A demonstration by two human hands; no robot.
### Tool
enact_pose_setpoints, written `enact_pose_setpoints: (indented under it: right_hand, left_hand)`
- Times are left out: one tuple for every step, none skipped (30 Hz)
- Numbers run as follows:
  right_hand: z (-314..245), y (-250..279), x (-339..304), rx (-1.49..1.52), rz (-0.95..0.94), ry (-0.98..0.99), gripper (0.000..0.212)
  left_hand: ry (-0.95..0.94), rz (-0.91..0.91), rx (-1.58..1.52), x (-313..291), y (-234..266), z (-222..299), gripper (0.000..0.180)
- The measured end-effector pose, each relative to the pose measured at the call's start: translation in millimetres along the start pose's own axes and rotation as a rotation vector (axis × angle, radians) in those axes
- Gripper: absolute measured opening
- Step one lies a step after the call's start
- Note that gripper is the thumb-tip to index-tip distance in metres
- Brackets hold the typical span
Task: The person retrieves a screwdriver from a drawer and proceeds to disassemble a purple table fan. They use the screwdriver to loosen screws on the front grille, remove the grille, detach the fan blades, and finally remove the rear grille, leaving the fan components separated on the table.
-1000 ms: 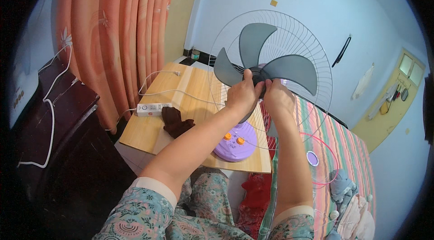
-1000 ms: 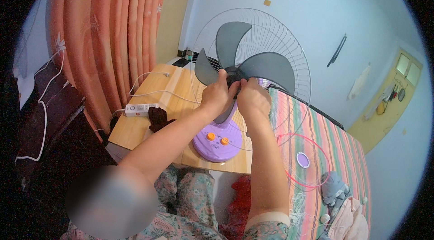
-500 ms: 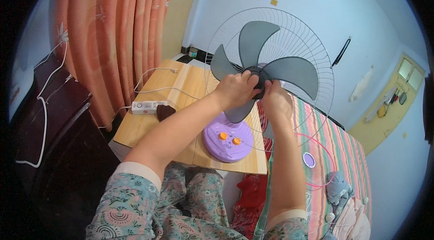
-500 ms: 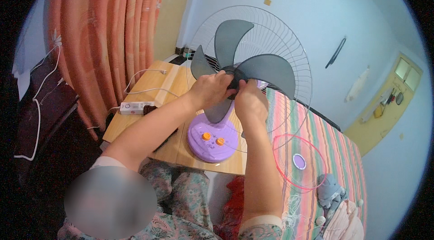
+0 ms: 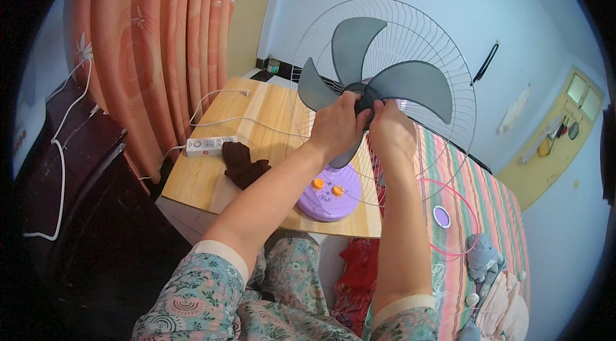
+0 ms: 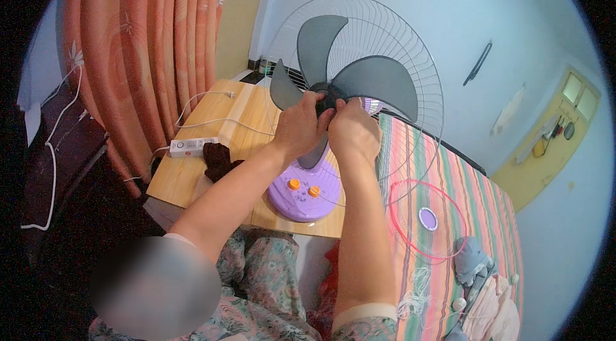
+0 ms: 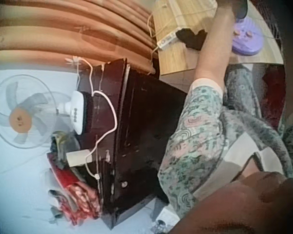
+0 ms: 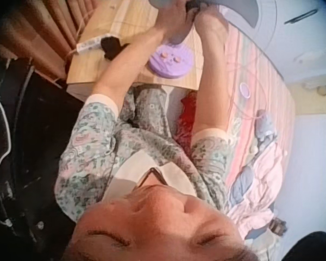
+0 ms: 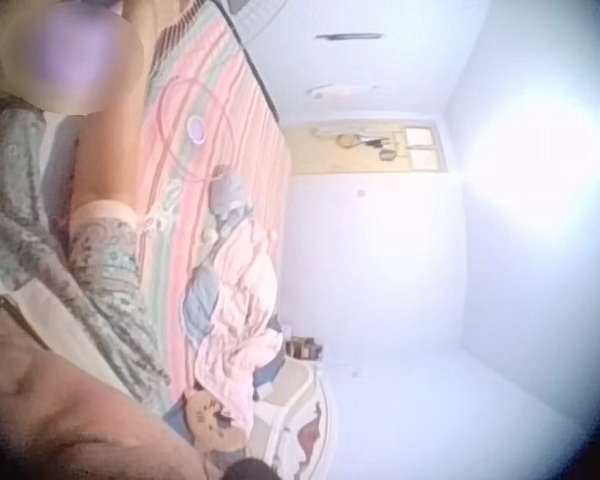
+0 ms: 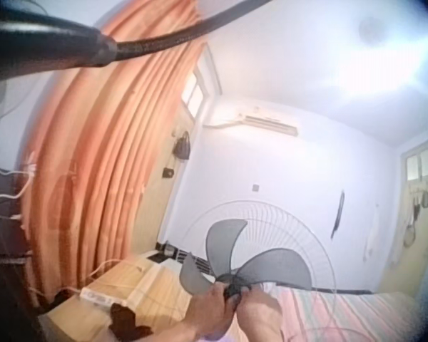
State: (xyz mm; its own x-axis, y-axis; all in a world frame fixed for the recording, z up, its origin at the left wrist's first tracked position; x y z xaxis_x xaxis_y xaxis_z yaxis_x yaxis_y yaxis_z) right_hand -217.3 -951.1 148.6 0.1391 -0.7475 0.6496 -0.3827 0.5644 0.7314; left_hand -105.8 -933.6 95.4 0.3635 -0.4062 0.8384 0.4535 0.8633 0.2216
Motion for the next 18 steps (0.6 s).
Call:
enact_pose_setpoints:
  right_hand:
    - [0,0,1,-0.007,0.001,0.018,0.035]
    - [-1,3,3,-0.008,0.001,0.019,0.035]
    - [-3,4,5,-0.003,-0.004,0.019,0.035]
    - [-4,5,5,0.003,-0.009,0.020,0.035]
    - [-4,4,3,0.004,-0.009,0.063,0.035]
    - [-2,5,2,-0.001,0.002,0.104,0.035]
    - [1,6,0,-0.006,0.012,0.144,0.035]
    - [5,6,0,0.026,0.013,0.165,0.036]
    - [11,4,1,0.061,0.014,0.192,0.037]
    - [18,3,3,0.092,0.016,0.209,0.038]
    - [24,3,7,0.123,0.037,0.255,0.039]
    - [32,0,11,0.157,0.054,0.293,0.040]
    - [41,-1,14,0.188,0.070,0.328,0.040]
    - [47,-3,20,0.173,0.051,0.343,0.041]
    - [53,-6,24,0.214,0.038,0.365,0.040]
    - [61,-11,29,0.259,0.022,0.392,0.039]
    - [69,-10,35,0.295,0.017,0.420,0.038]
    - [72,-12,41,0.332,-0.043,0.425,0.035]
  left_hand:
    - [0.003,0.025,-0.016,0,0,0,0.043]
    - [0.024,0.013,-0.011,1,-3,0,0.043]
    - [0.047,0.000,0.001,2,-2,1,0.044]
    - [0.070,-0.013,0.014,3,0,2,0.045]
    - [0.099,-0.053,0.019,1,4,2,0.045]
    - [0.121,-0.091,0.014,1,8,5,0.045]
    - [0.143,-0.128,0.010,2,12,6,0.045]
    - [0.097,-0.138,-0.003,4,17,7,0.046]
    - [0.054,-0.142,-0.011,6,24,4,0.046]
    - [0.007,-0.155,-0.024,8,30,0,0.047]
    - [-0.212,0.073,-0.041,19,44,-6,0.049]
    - [-0.430,0.292,-0.058,30,60,-18,0.051]
    - [-0.490,0.465,0.117,40,82,-23,0.051]
    - [-0.324,0.535,0.282,52,90,-48,0.054]
    - [-0.235,0.566,0.159,67,101,-77,0.057]
    - [-0.095,0.533,0.146,76,113,-101,0.063]
    - [-0.010,0.449,-0.024,82,111,-126,0.064]
    - [0.069,0.365,-0.181,86,107,-156,0.065]
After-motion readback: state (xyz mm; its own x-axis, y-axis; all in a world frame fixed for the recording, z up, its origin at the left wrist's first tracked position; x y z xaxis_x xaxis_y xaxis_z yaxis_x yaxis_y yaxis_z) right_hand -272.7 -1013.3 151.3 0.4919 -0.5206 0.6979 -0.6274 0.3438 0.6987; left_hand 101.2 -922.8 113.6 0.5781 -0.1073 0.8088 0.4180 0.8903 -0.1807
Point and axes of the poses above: each hand's wrist, its own x-axis towards the middle knuckle, its own y-axis out of the back of the hand, z = x × y, the point moved 4 cm from there along x, towards the middle knuckle, and after that the axes turned 11 degrees about z, right-handed, at the moved point
